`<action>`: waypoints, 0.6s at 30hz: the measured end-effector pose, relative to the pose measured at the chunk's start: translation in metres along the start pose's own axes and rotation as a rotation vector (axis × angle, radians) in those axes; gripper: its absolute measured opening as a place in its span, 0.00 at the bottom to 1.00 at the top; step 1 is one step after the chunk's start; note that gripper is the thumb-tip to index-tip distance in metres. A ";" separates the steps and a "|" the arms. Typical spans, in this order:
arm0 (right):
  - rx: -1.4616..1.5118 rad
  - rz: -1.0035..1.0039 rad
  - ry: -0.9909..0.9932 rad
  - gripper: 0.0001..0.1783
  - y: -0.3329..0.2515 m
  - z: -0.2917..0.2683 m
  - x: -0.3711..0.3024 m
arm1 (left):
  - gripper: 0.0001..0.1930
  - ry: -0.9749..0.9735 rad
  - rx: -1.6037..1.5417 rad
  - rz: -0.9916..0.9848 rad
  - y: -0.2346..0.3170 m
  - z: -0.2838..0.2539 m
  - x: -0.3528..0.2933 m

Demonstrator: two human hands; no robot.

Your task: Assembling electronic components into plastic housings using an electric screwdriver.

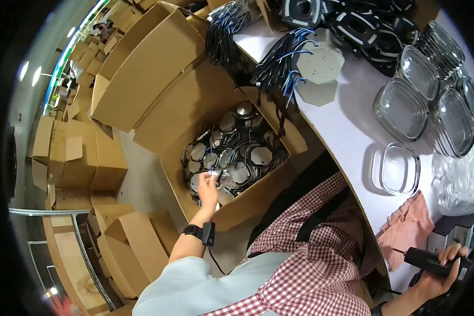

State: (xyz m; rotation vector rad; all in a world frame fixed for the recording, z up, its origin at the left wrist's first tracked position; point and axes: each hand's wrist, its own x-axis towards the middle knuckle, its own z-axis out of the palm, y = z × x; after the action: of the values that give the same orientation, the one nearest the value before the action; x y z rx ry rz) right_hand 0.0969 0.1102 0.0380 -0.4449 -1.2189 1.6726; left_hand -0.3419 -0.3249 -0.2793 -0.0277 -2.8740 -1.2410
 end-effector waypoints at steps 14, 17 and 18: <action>-0.069 0.011 0.033 0.13 0.005 0.025 0.002 | 0.17 0.087 0.223 -0.314 -0.140 0.003 0.037; -0.051 0.039 0.052 0.13 0.010 0.021 0.003 | 0.32 -0.243 -0.235 -0.699 -0.138 0.041 0.058; -0.072 0.033 0.061 0.13 0.009 0.028 0.000 | 0.32 -0.333 -0.241 -0.795 -0.122 0.062 0.064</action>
State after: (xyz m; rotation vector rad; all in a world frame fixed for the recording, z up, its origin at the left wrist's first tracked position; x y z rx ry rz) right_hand 0.0710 0.0957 0.0421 -0.5595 -1.2354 1.6352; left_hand -0.4088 -0.3625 -0.4093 1.0988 -3.0794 -1.8226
